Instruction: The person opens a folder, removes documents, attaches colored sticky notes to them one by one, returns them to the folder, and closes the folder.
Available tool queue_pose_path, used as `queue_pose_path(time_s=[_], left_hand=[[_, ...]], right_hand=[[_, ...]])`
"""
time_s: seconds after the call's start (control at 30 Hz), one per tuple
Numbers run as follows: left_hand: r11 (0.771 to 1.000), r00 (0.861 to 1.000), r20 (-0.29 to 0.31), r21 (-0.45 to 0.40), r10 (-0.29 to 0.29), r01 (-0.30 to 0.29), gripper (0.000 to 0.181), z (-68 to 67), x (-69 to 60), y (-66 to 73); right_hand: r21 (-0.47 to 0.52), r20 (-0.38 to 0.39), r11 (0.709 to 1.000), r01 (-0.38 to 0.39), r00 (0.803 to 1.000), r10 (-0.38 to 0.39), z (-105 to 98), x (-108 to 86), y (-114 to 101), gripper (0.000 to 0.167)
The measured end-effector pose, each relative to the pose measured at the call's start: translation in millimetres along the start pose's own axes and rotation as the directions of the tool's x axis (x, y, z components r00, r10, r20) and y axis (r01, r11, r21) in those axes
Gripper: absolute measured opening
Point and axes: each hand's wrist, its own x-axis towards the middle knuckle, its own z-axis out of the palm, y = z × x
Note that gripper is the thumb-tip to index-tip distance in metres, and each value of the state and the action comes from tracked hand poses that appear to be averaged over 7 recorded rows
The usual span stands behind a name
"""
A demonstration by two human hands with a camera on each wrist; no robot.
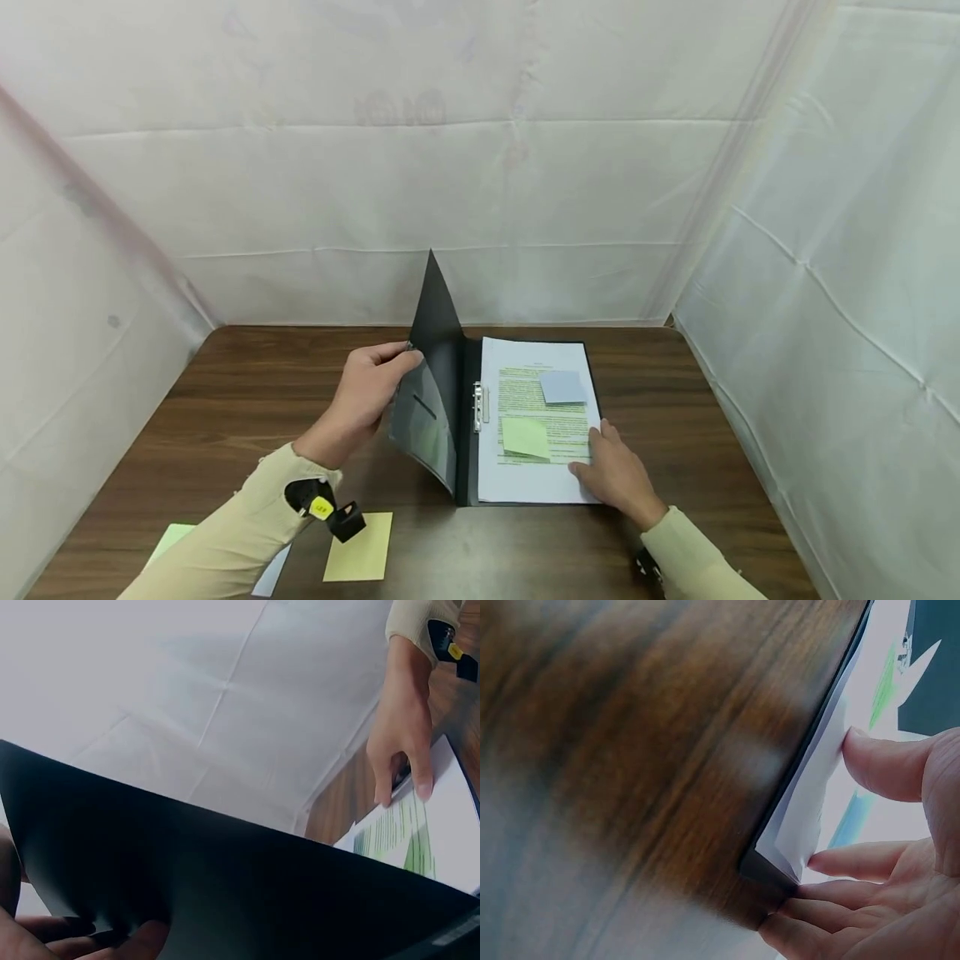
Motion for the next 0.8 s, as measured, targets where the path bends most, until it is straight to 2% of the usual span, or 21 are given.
queue_pose_path(time_s=[0.27,0.43,0.57,0.7,0.8], left_hand=[[0.999,0.998,0.027,-0.013,0.052,-0.052,0.048,19.4,-7.6,5.1],[0.992,0.987,0.105,0.019,0.121,-0.123,0.066,26.4,-27.2,0.3],[0.982,0.965,0.204,0.061,0.163,-0.178,0.087,30.6,-49.3,-13.0],[0.951,0.942,0.257,0.164,0.215,-0.262,0.102,35.7,-64.7,-29.3],[0.890,0.921,0.258,0.279,0.291,-0.360,0.098,42.1,-67.7,-44.7]], right_hand=[[0.008,0.005,1.000,-0.011,1.000,0.011,0,-0.1,0,0.077],[0.007,-0.002,1.000,-0.010,1.000,0.010,2,-0.5,-1,0.077],[0.016,-0.004,1.000,-0.005,1.000,0.005,2,-1.2,-1,0.077],[0.017,-0.012,1.000,0.010,1.000,-0.010,2,-2.2,0,0.077],[0.016,-0.017,1.000,0.014,1.000,-0.014,2,-2.7,0,0.076]])
